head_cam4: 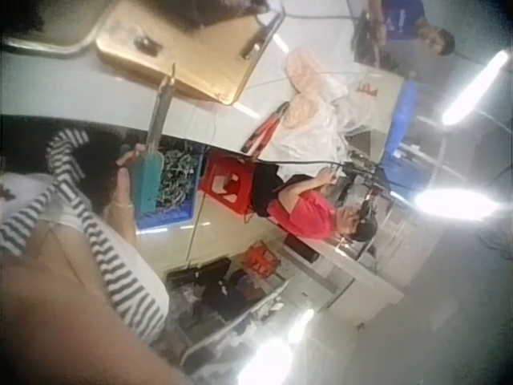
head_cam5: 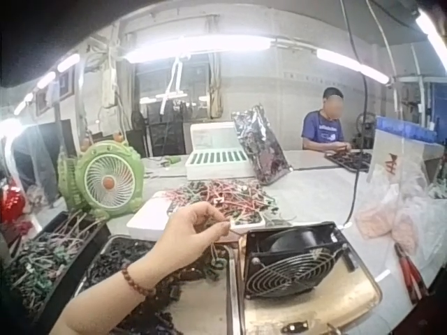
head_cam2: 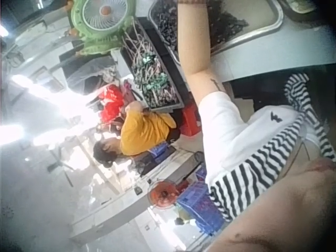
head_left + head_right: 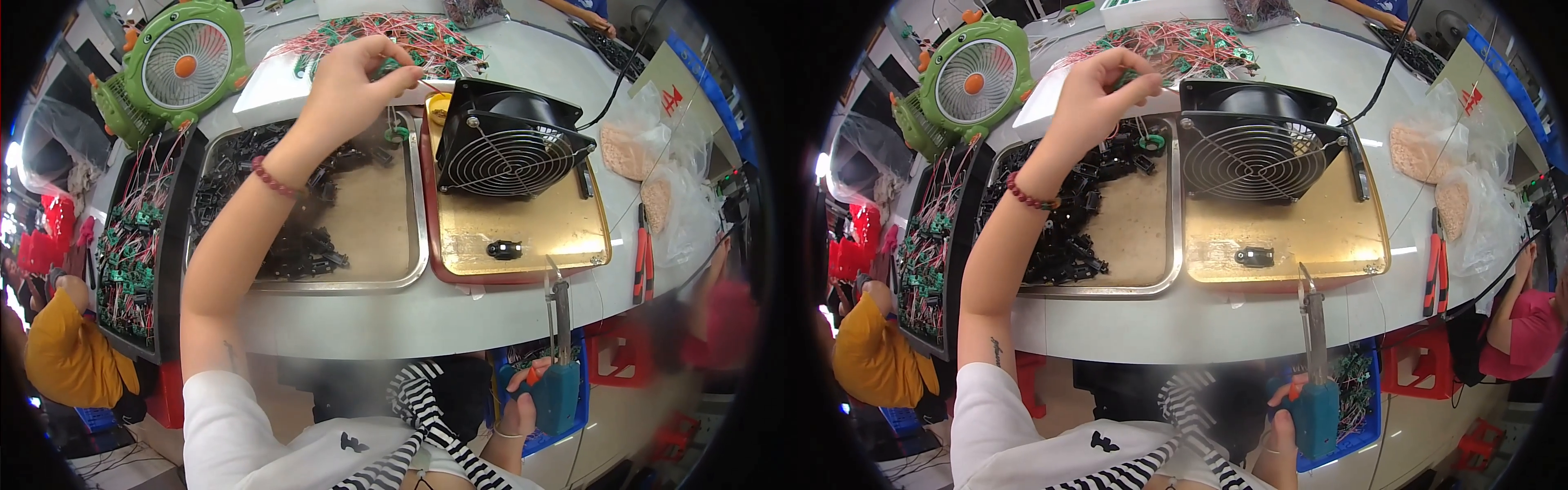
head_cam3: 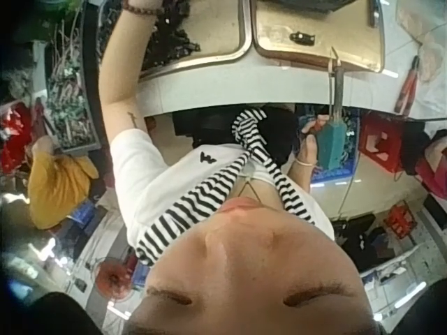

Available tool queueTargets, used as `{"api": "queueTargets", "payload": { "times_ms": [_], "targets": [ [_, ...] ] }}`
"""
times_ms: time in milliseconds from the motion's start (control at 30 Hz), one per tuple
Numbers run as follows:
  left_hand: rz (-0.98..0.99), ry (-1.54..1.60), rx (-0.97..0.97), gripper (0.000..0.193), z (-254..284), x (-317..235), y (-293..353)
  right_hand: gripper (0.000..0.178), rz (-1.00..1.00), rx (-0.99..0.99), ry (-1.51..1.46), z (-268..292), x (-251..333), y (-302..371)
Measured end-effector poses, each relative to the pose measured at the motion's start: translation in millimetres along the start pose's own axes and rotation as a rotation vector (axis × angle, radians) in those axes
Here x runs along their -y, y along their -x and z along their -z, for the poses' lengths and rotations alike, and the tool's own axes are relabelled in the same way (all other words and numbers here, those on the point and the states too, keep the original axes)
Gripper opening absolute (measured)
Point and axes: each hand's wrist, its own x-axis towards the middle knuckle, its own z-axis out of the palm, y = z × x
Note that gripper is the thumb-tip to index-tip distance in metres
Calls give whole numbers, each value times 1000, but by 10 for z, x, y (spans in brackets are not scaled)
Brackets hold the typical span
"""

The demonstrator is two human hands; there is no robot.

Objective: The person solders electronic components by picking plastic casings and circuit boards with wires from trays, placing them onto a metal fixture, and soldering the wire connections using a soldering iron.

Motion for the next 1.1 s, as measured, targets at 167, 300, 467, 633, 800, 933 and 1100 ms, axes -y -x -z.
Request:
{"api": "queueTargets", "payload": {
  "times_ms": [167,300,467,633,800,933,1100],
  "targets": [
    [104,183,27,14,295,-272,219,53,-36,-64,-24,-50,12,27],
    [226,327,23,12,339,-681,468,65,-98,-184,-66,-102,86,17],
    [248,340,253,12,99,-982,761,61,-35,-122,-42,-32,66,3],
    [317,324,491,10,-190,-1016,815,60,-15,-99,-7,-42,145,-27],
    [329,231,594,10,-366,-985,784,55,7,-73,-49,-18,113,3],
    [255,162,590,10,-442,-945,769,53,7,-76,-51,-46,112,0],
    [122,151,500,18,-521,-843,807,53,-11,-54,-18,-25,118,-12]
  ]
}}
